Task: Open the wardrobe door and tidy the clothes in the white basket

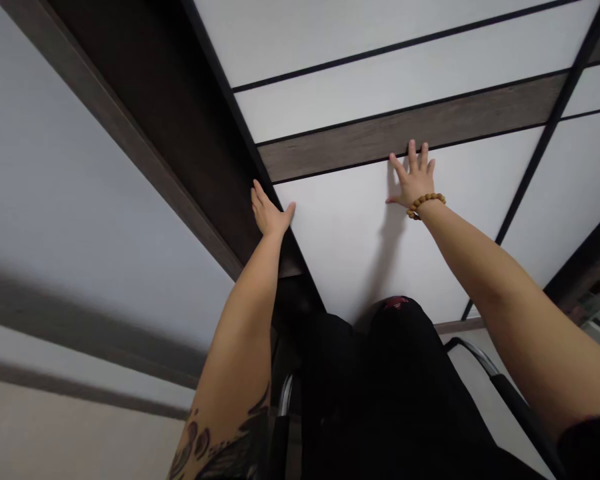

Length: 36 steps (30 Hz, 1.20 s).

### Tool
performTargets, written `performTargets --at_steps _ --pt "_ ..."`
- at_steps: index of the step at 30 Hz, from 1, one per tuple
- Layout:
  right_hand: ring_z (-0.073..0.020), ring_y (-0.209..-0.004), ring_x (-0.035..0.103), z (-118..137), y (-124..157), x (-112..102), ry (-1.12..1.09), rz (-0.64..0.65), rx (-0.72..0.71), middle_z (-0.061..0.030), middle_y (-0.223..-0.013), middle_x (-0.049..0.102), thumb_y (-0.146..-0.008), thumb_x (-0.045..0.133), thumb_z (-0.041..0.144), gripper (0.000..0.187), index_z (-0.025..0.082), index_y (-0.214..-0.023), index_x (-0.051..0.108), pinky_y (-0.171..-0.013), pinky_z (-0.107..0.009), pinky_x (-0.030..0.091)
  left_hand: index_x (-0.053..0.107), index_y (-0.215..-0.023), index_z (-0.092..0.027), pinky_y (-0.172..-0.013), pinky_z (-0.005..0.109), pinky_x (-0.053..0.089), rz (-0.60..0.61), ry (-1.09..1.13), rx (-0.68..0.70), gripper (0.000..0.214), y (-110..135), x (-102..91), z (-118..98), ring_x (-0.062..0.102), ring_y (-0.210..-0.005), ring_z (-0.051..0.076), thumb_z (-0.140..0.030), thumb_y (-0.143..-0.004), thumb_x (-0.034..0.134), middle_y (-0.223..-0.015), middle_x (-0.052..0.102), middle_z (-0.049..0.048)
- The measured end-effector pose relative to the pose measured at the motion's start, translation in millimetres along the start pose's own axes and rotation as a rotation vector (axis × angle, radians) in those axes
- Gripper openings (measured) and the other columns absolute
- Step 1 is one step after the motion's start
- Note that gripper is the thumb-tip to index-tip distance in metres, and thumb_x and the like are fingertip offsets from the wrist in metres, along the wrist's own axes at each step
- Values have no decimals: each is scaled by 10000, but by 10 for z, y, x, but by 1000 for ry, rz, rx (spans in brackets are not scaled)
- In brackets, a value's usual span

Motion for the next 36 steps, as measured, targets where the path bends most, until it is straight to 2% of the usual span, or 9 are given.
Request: performTargets --at_steps 4,7,10,13,17,22,26,31,36 --pt "-548 -1624 -81 -16 79 -130 -16 19 51 -215 -1797 -147 -861 800 612 1155 242 -1743 153 -1197 -837 148 269 -1691 -172 -1203 489 481 144 105 -134 875 -53 206 78 603 -1418 350 -387 -978 728 -1495 651 197" --pt "-560 -1619 -68 -23 147 -209 -19 22 74 -252 -1789 -140 -889 778 588 1122 214 -1743 154 -1205 -818 140 522 -1527 -127 -1170 433 500 190 95 -115 634 -81 286 33 618 -1396 355 -424 -997 705 -1436 685 211" --pt "-573 -1612 -49 96 221 -216 2 -18 123 -302 -1778 -101 -859 771 593 1168 110 -1727 157 -1217 -823 60 582 -1454 -94 -1153 386 497 225 74 -100 609 -102 293 -33 625 -1381 347 -444 -980 736 -1408 693 220" --pt "-521 -1636 -74 579 299 -104 -17 -48 15 -266 -1793 -77 -870 694 557 1073 83 -1704 214 -1253 -787 28 615 -1415 -98 -1127 369 508 259 61 -80 594 -103 283 -105 646 -1350 340 -458 -965 759 -1380 709 212" --pt "-518 -1642 -89 1578 388 188 -79 40 -139 -184 -1816 -78 -843 689 626 1105 187 -1727 192 -1257 -786 48 627 -1402 -105 -1117 340 501 286 82 -65 602 -63 298 -172 638 -1366 331 -483 -956 770 -1390 709 208" --pt "-558 -1624 -72 2353 389 468 -163 37 45 -261 -1785 -130 -790 742 757 1306 183 -1743 59 -1218 -819 113 622 -1401 -98 -1102 329 491 310 148 -42 618 25 332 -250 639 -1372 333 -500 -955 773 -1405 699 233" --pt "-558 -1617 -94 2396 381 617 -139 -2 191 -283 -1773 -139 -807 738 726 1300 198 -1743 7 -1166 -873 129 602 -1410 -111 -1069 359 511 331 217 -56 597 100 374 -363 674 -1322 344 -499 -979 743 -1364 718 239" --pt "-542 -1626 -92 2279 362 709 -83 -66 244 -272 -1777 -129 -945 563 581 1062 217 -1745 -34 -1113 -916 147 459 -1571 -128 -1184 382 434 363 344 -50 669 344 550 -408 581 -1449 321 -467 -1030 664 -1529 615 243" --pt "-594 -1601 -93 2231 408 741 -59 -58 255 -235 -1780 -192 -882 651 616 1139 273 -1753 3 -1081 -922 175 256 -1710 -165 -1270 338 340 419 332 -97 721 1124 899 214 411 -1581 262 -489 -1098 458 -1709 432 177"
Point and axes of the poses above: each hand's wrist, its own y-axis away from the middle knuckle, its own x-axis out of the palm, z = x × y, the point moved 5 cm from there along -y, towards the middle knuckle
